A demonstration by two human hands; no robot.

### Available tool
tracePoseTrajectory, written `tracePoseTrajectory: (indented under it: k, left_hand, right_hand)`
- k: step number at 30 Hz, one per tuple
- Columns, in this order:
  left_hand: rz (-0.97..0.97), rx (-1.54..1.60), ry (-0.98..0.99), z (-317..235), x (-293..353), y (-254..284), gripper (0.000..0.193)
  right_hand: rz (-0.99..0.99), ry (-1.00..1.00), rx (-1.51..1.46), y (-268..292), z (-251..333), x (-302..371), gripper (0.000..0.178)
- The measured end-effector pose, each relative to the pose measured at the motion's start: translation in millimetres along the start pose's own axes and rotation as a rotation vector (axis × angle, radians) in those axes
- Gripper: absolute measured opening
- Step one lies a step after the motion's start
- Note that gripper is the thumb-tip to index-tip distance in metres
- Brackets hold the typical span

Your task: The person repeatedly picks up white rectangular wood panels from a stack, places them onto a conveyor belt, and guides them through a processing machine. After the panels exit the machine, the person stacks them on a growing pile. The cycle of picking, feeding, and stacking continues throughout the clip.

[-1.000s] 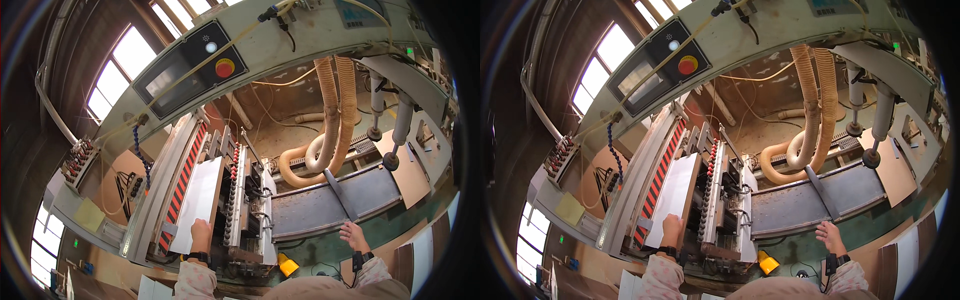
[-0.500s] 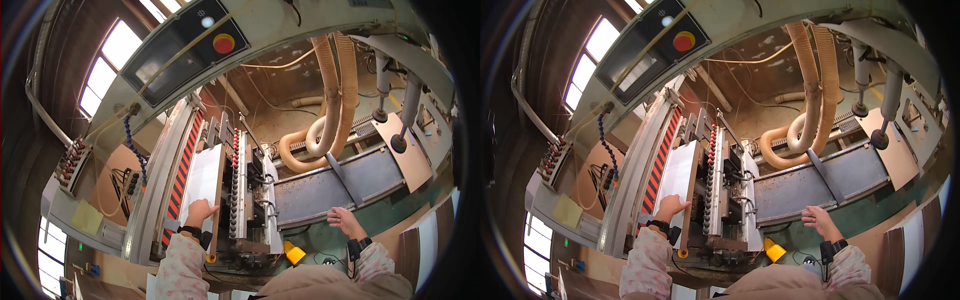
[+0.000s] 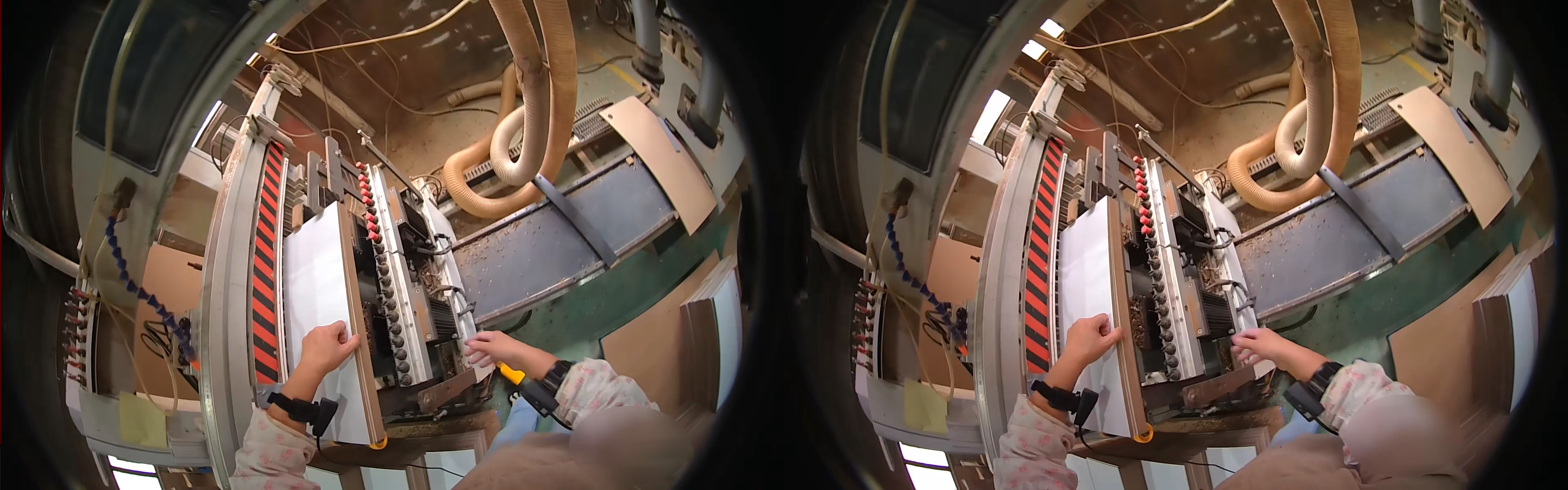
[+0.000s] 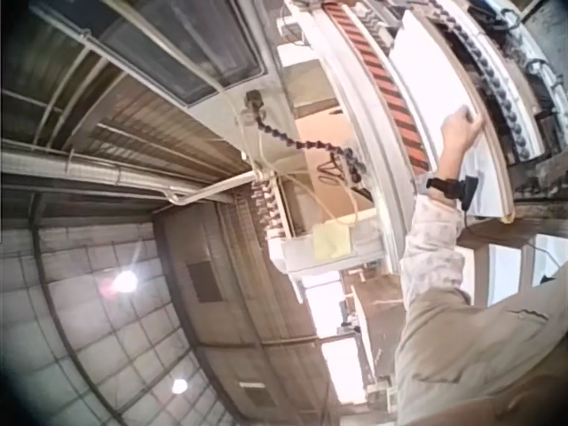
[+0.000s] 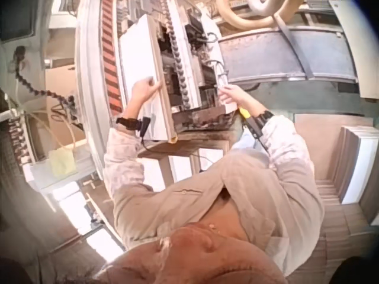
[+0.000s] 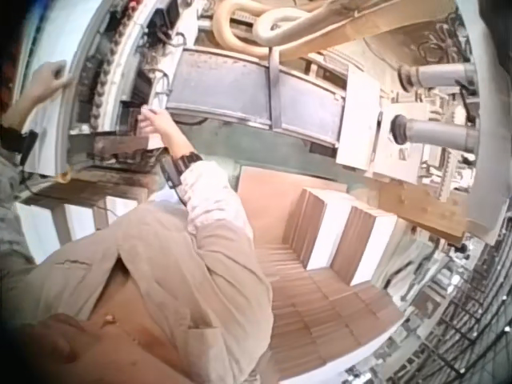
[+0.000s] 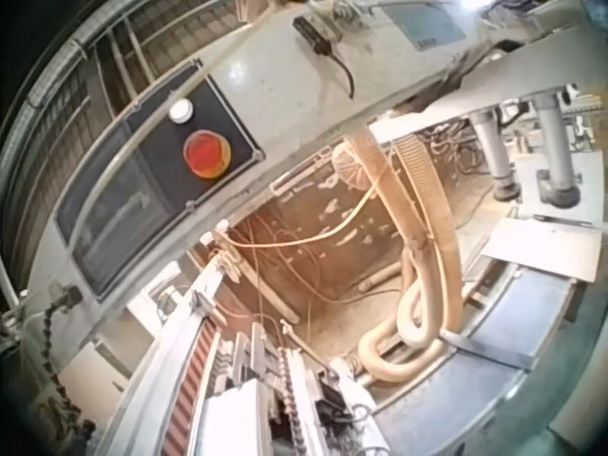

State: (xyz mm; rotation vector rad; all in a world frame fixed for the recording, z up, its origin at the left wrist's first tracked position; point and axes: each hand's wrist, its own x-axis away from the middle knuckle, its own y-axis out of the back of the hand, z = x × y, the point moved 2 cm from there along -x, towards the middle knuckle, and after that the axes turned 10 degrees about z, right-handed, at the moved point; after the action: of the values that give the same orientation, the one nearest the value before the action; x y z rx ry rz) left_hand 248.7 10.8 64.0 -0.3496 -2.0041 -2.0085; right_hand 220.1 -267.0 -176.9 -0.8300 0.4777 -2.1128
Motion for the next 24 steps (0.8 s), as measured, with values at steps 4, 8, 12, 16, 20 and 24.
tracePoseTrajectory:
  k: [4,8,12,16,20,24]
  left_hand:
    - [-0.097,0.089,-0.044,14.3,11.1,29.1,0.026]
    - [-0.118,0.314,-0.002,46.7,38.2,67.1,0.022]
    - [-0.053,0.536,0.031,48.9,52.2,76.7,0.022]
    - [-0.008,0.550,0.058,26.6,38.9,61.0,0.025]
    - [-0.027,0.457,-0.017,29.0,25.3,44.5,0.029]
    - [-0.081,0.333,-0.102,29.0,15.8,32.7,0.029]
  right_hand:
    - [0.118,0.088,-0.025,-39.7,37.9,-60.6,0.037]
    - [0.309,0.214,-0.229,-90.2,81.5,-133.2,0.040]
    - [0.157,0.142,-0.124,-131.3,146.8,-154.5,0.048]
    - [0.138,0.181,-0.031,-129.5,158.0,-171.5,0.044]
    - [0.118,0.289,-0.058,-126.7,151.0,-145.9,0.042]
    - [-0.045,0.330,-0.138,-99.8,109.8,-65.5,0.046]
